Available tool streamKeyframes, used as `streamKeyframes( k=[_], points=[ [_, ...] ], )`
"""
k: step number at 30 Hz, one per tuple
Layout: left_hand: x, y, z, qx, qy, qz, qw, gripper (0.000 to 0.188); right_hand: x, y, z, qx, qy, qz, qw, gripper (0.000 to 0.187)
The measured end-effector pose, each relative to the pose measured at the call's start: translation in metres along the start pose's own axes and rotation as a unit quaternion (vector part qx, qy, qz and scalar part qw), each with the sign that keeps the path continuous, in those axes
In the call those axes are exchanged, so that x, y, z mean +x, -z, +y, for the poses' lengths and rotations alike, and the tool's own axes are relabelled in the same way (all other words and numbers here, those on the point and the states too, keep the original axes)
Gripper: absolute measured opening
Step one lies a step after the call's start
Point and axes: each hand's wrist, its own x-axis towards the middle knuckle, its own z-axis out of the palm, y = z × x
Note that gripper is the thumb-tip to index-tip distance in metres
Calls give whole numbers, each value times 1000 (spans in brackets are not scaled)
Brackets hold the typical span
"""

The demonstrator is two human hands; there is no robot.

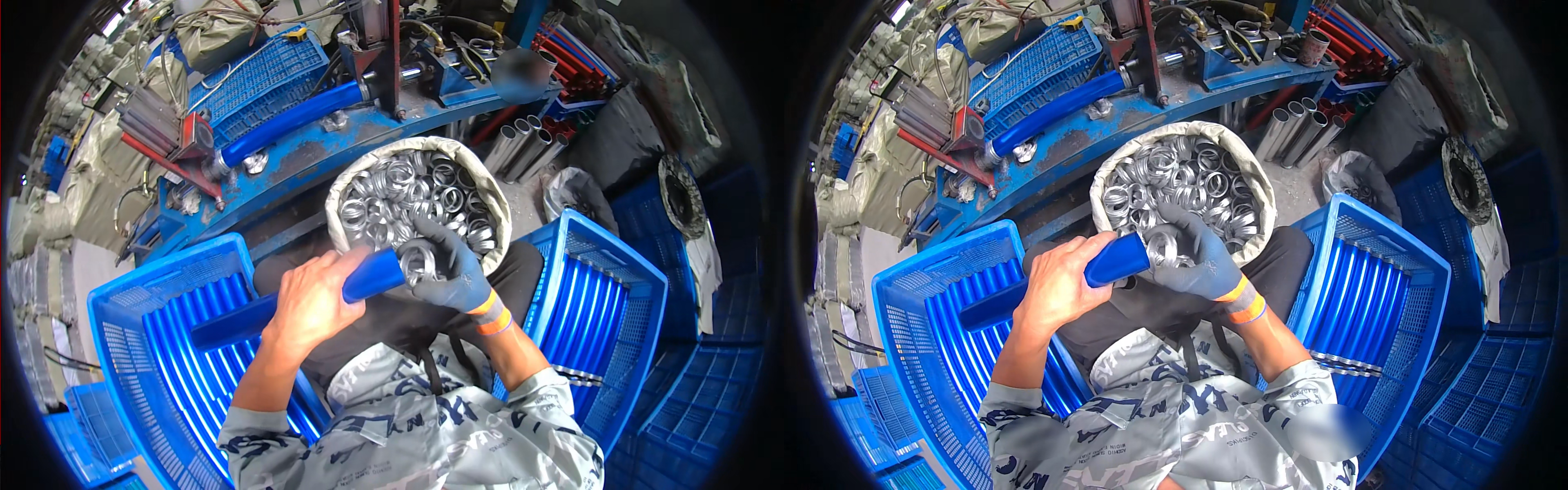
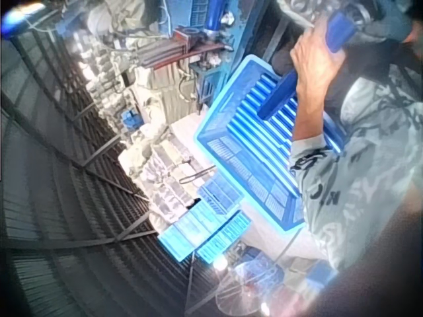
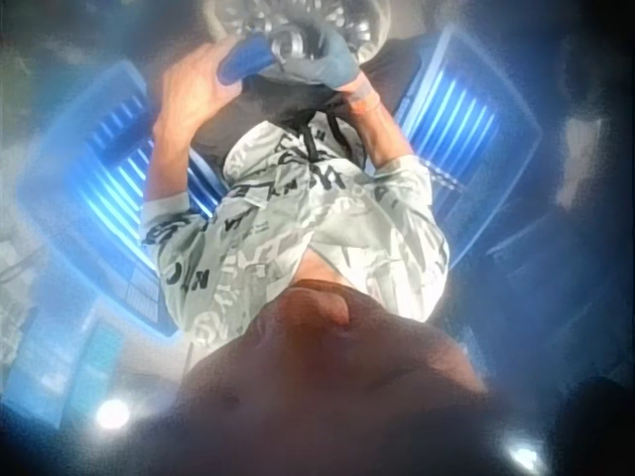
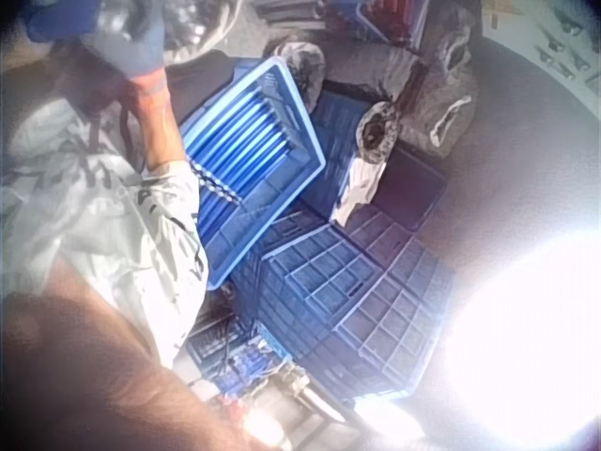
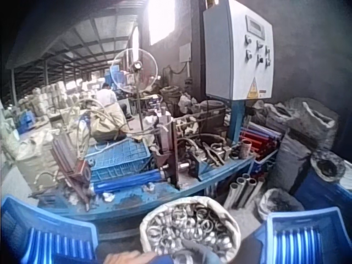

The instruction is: Manually attaching end caps or gaskets to blue industrial pipes and stacking them in a bin.

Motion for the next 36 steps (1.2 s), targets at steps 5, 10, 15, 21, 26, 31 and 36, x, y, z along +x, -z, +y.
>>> streamKeyframes(
  k=[5,10,15,21,26,31,36],
  points=[
    [0,-9,-1,-10,-20,-9,1000,69,-1,8,25,120,-45,-18,992,106],
    [-2,-18,-6,-10,-15,-13,1000,70,-6,4,21,78,-73,-6,994,90],
    [2,-22,-6,-22,-18,-12,1000,71,-6,15,24,-10,-58,-6,998,86],
    [7,-30,-9,-46,1,-21,999,68,-4,11,15,-21,-94,-8,995,83],
    [12,-39,-11,-56,3,-13,998,65,3,18,22,-72,-75,-18,994,76],
    [0,-42,-23,-93,53,27,994,71,36,48,35,-92,-69,-19,993,84],
    [-20,29,-37,-367,91,211,901,71,86,127,72,-639,-18,50,767,107]
  ],
)
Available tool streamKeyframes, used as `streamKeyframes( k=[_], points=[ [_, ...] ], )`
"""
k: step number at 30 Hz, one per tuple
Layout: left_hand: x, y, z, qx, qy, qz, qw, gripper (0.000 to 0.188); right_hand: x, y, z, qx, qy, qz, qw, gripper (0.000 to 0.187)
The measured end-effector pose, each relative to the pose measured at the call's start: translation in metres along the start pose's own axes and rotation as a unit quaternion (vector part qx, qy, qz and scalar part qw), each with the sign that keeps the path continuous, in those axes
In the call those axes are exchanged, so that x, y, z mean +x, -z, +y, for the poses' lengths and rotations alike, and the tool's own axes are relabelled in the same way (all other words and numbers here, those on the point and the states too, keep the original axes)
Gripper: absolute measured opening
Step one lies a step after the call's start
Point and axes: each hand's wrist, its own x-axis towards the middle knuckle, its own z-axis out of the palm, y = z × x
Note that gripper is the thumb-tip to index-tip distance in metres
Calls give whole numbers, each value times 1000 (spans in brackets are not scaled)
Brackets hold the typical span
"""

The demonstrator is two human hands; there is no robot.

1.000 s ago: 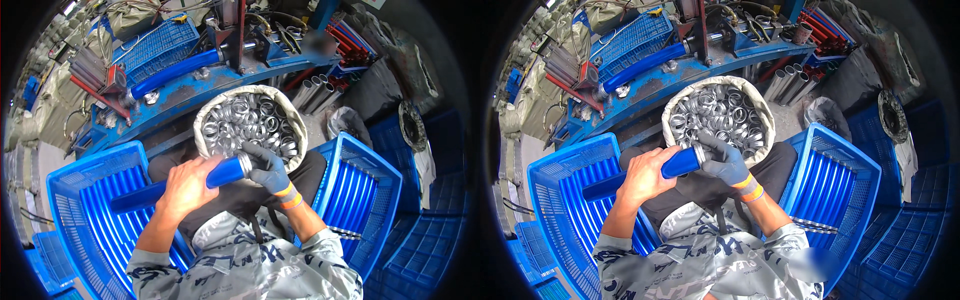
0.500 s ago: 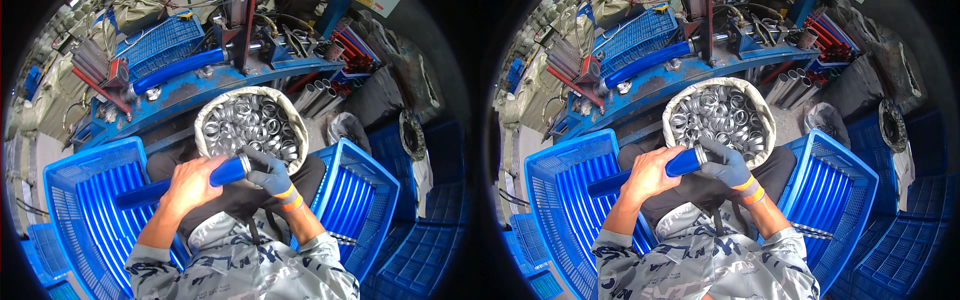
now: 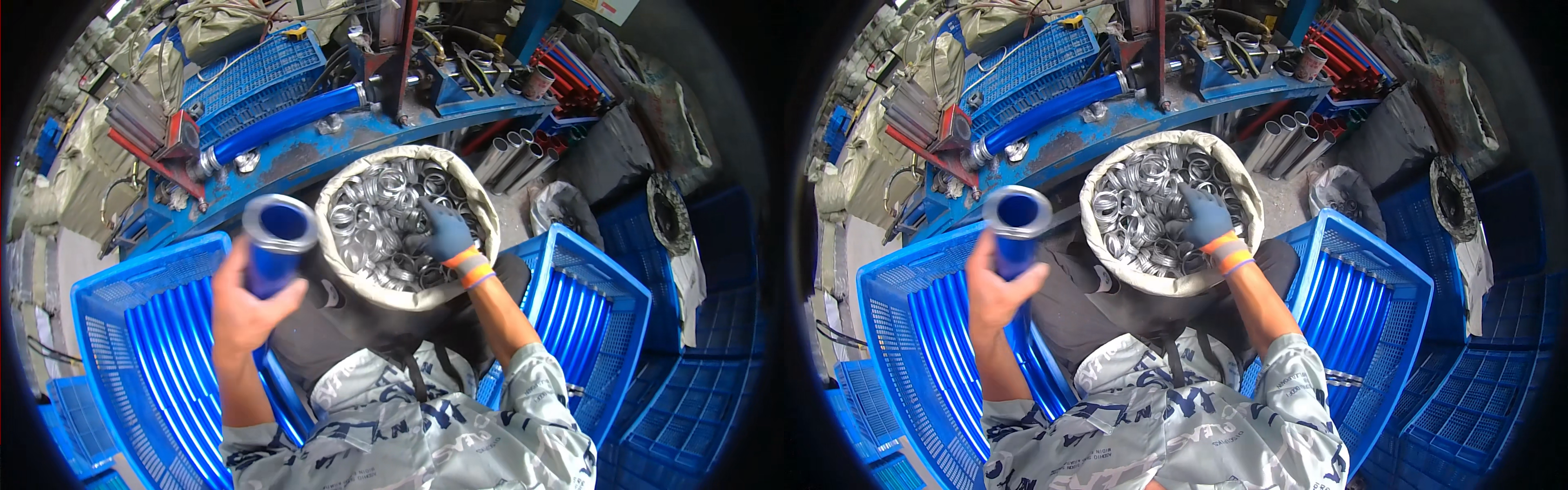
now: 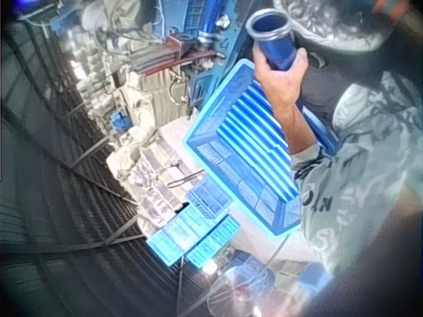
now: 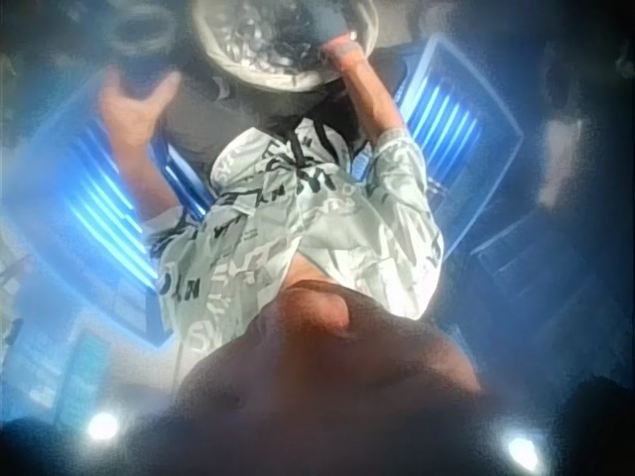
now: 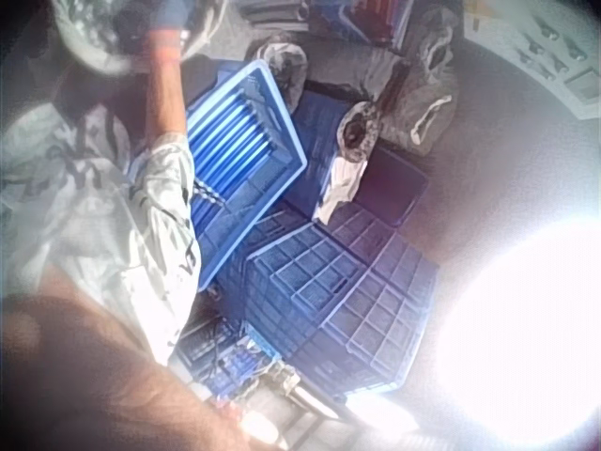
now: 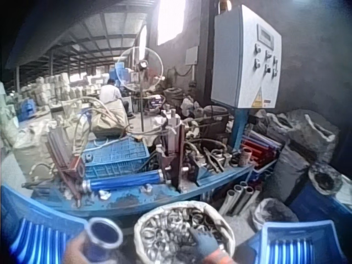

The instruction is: Manually attaching end caps or gaskets to blue industrial pipes and stacking them in a bin.

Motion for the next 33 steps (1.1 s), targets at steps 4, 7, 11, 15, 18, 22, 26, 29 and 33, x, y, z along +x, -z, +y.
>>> streamKeyframes(
  k=[4,7,11,15,18,22,26,29,33],
  points=[
    [-4,31,-1,-234,-1,89,968,77,28,-53,16,-162,64,70,982,96],
    [-2,40,-22,-390,-7,114,914,72,31,-54,18,-157,53,77,983,92],
    [-20,79,-66,-489,-21,246,836,45,4,-24,-8,209,16,94,973,99],
    [-14,67,-104,-579,8,280,765,28,-30,25,-49,691,-34,15,722,113],
    [-6,41,-111,-594,55,263,758,27,-46,43,-66,767,-17,-34,641,114],
    [4,23,-117,-614,65,281,734,26,-52,45,-87,742,17,-30,670,110],
    [-5,26,-124,-620,38,269,736,22,-55,43,-110,673,25,5,739,90],
    [-9,28,-123,-605,29,281,744,23,-61,44,-115,668,13,-16,744,79],
    [-10,25,-116,-580,9,295,759,24,-62,39,-117,655,3,-8,756,71]
  ],
)
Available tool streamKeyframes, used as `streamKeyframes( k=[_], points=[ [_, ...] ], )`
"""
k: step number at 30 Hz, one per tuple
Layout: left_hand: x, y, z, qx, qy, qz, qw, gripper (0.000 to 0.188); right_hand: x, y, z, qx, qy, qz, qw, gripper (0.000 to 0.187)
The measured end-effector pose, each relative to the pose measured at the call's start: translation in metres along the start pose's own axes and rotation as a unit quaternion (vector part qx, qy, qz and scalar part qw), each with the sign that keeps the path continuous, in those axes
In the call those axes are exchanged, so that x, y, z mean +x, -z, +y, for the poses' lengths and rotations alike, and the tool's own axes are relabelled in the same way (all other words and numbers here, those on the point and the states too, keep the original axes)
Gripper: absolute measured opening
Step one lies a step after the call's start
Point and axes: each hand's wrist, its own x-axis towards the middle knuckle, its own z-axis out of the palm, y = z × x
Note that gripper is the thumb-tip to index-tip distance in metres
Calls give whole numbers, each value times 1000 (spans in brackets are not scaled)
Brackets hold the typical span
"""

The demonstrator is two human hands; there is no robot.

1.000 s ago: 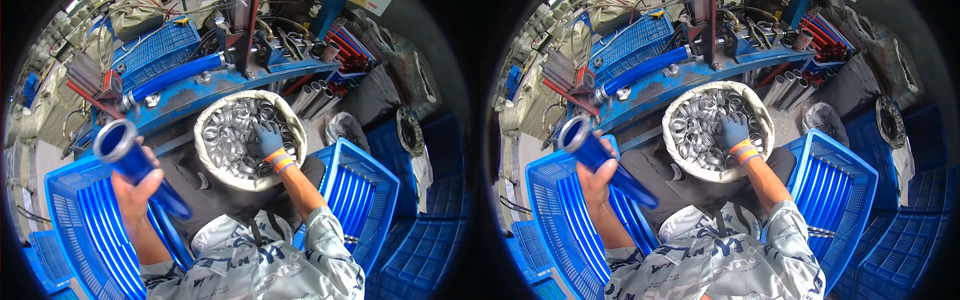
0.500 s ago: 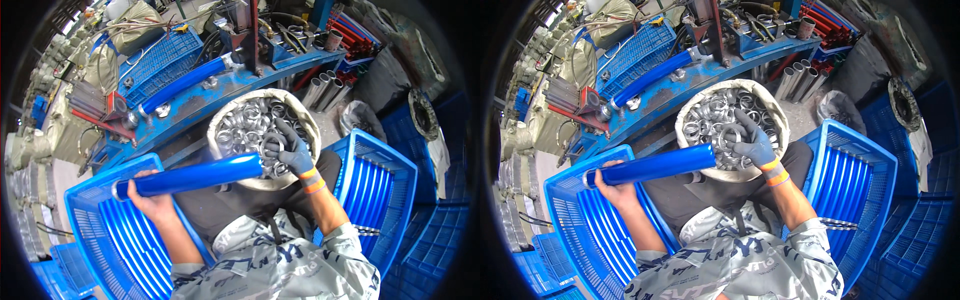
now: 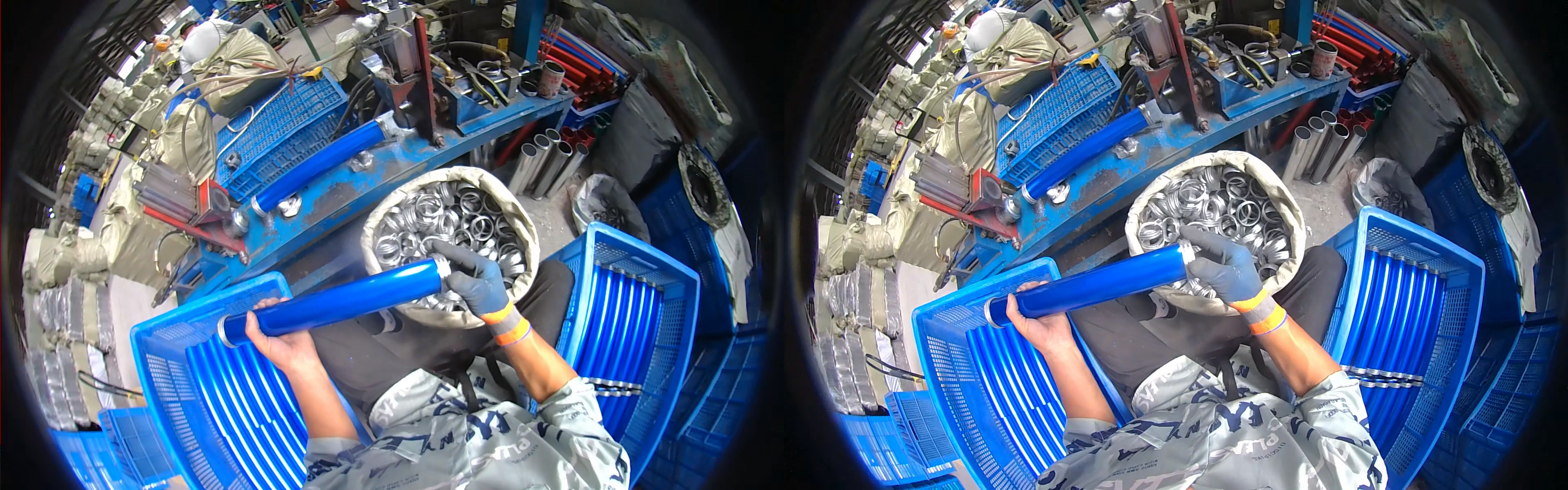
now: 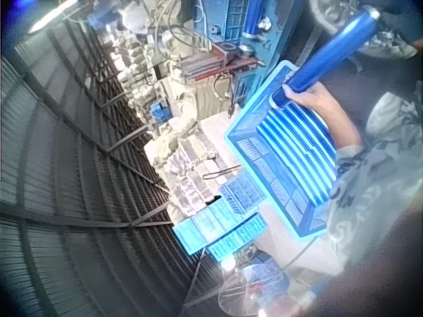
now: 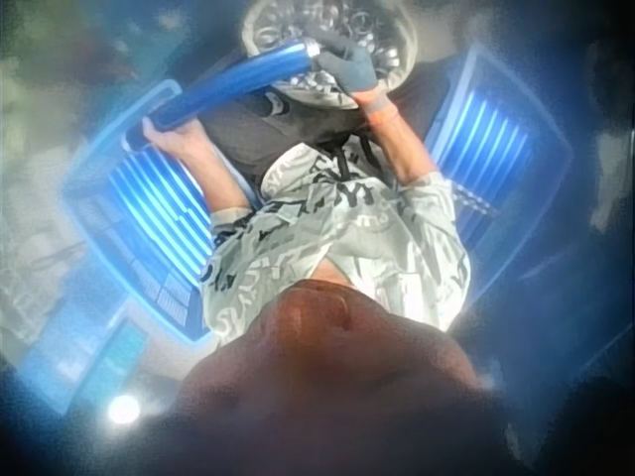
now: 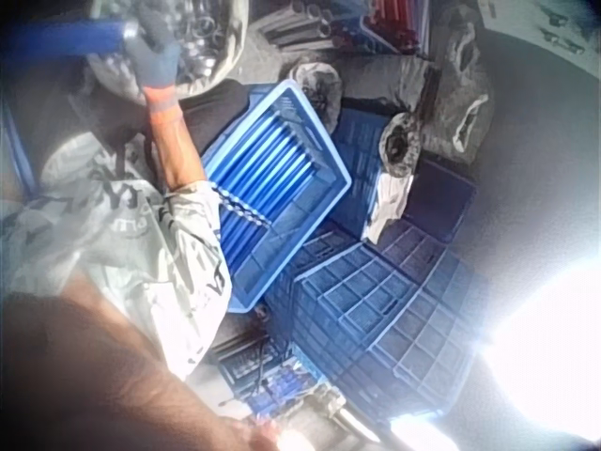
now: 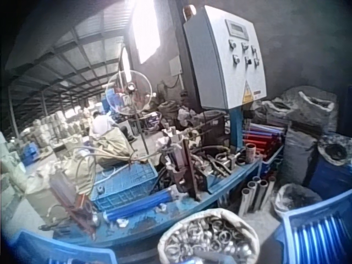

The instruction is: Manually attaching end caps or gaskets to blue industrial pipes and stacking them in a bin.

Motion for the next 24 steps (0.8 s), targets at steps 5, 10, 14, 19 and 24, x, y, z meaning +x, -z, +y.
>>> streamKeyframes(
  k=[5,10,14,19,24],
  points=[
    [11,3,-4,15,-9,0,1000,25,12,-6,-13,-83,-52,13,995,57],
    [5,-8,-9,68,-9,16,998,40,34,-32,-25,-33,-17,-46,998,65],
    [2,-4,-1,120,23,24,992,69,73,-50,-28,-29,6,-101,994,64],
    [33,22,15,34,76,52,995,78,208,-40,3,-214,131,-39,967,65],
    [35,31,52,6,60,25,998,59,326,-107,25,-523,186,-31,832,71]
  ],
)
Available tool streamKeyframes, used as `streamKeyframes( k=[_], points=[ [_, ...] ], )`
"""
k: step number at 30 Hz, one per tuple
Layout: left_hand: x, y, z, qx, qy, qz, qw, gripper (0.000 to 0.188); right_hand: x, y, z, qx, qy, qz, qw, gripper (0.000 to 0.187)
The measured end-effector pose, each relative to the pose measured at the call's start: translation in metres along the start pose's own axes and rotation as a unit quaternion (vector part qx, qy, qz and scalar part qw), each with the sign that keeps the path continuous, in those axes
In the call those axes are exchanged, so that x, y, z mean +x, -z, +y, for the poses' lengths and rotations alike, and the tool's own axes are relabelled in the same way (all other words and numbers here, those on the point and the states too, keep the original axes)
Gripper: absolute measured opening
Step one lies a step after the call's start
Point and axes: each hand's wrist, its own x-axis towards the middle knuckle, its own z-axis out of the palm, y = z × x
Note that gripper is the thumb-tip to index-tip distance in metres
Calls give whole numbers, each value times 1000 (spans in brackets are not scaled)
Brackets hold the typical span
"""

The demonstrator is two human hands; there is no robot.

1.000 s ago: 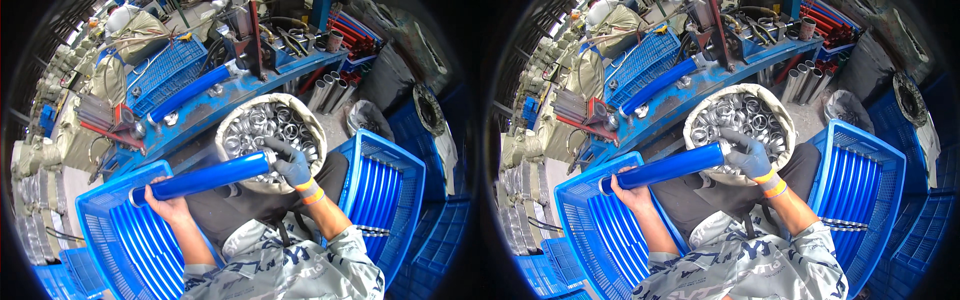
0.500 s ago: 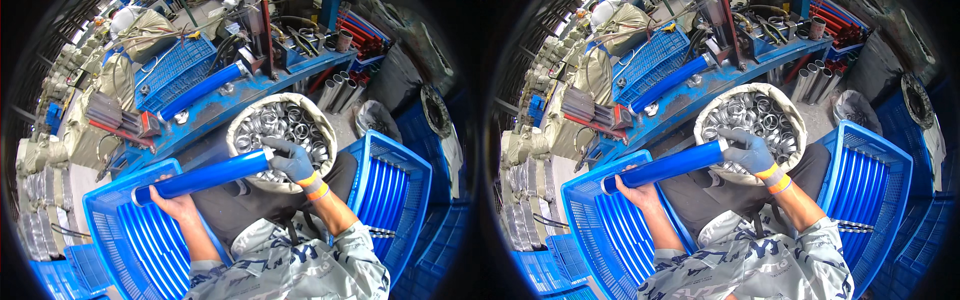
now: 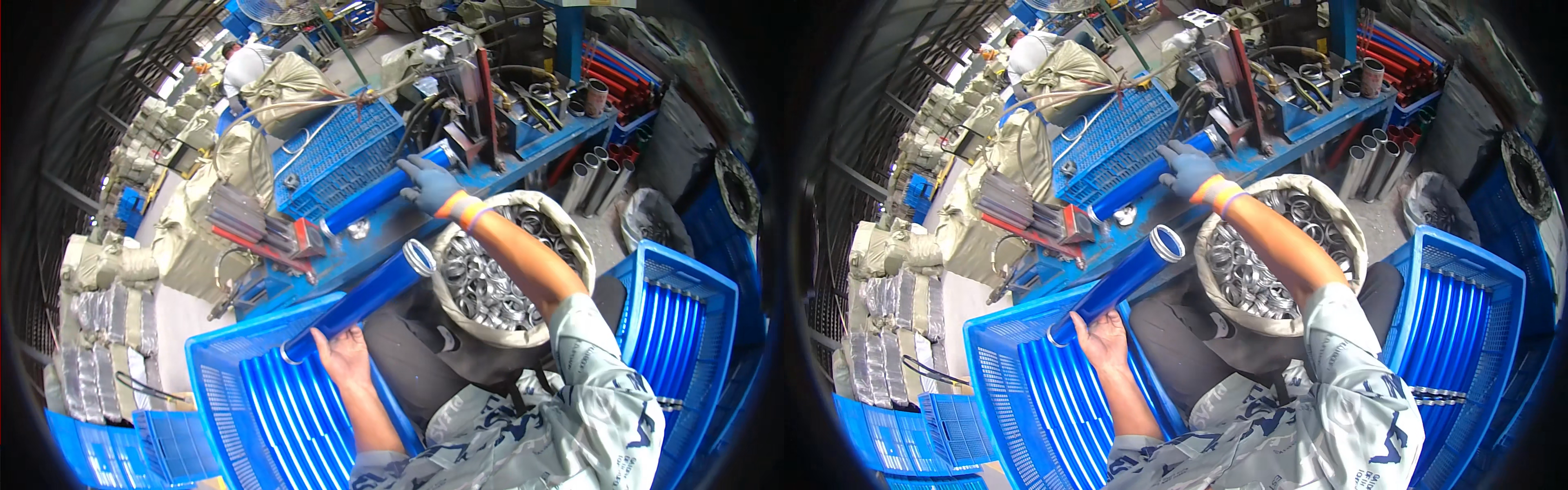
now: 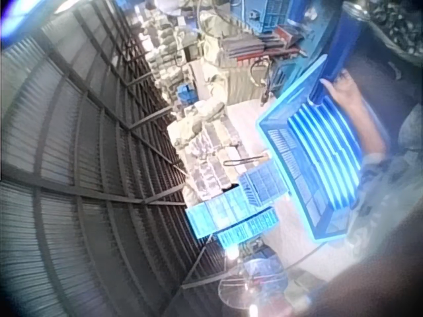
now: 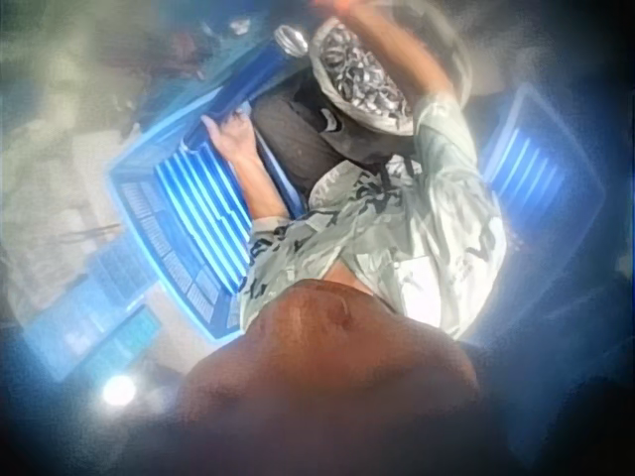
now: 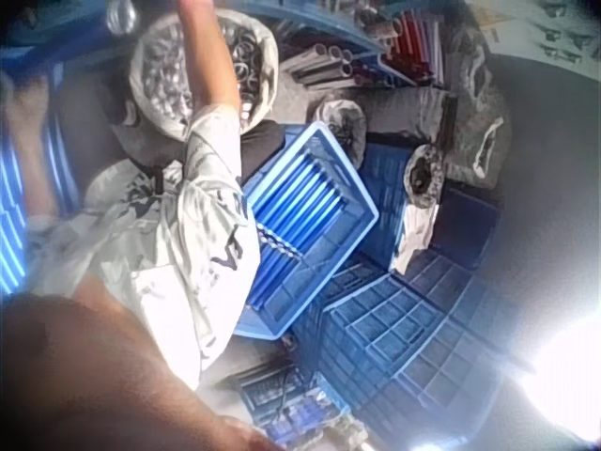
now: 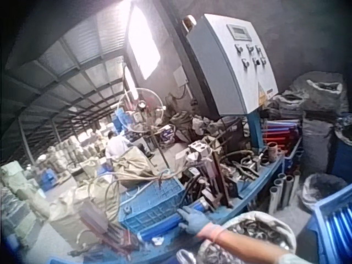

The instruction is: Manually attaching end caps or gaskets to blue industrial pipes and stacking them in a bin.

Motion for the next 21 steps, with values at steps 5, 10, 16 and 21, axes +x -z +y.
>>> streamKeyframes(
  k=[5,10,16,21],
  points=[
    [6,-39,-43,18,36,-1,999,67,52,13,128,-429,15,128,894,63],
    [3,-7,-1,59,39,51,996,60,44,16,11,-236,87,-37,967,65],
    [85,-43,-110,130,71,-46,988,40,-80,163,-28,220,21,220,950,66],
    [236,-124,-195,184,38,2,982,80,-216,208,-13,366,-102,250,891,86]
  ],
)
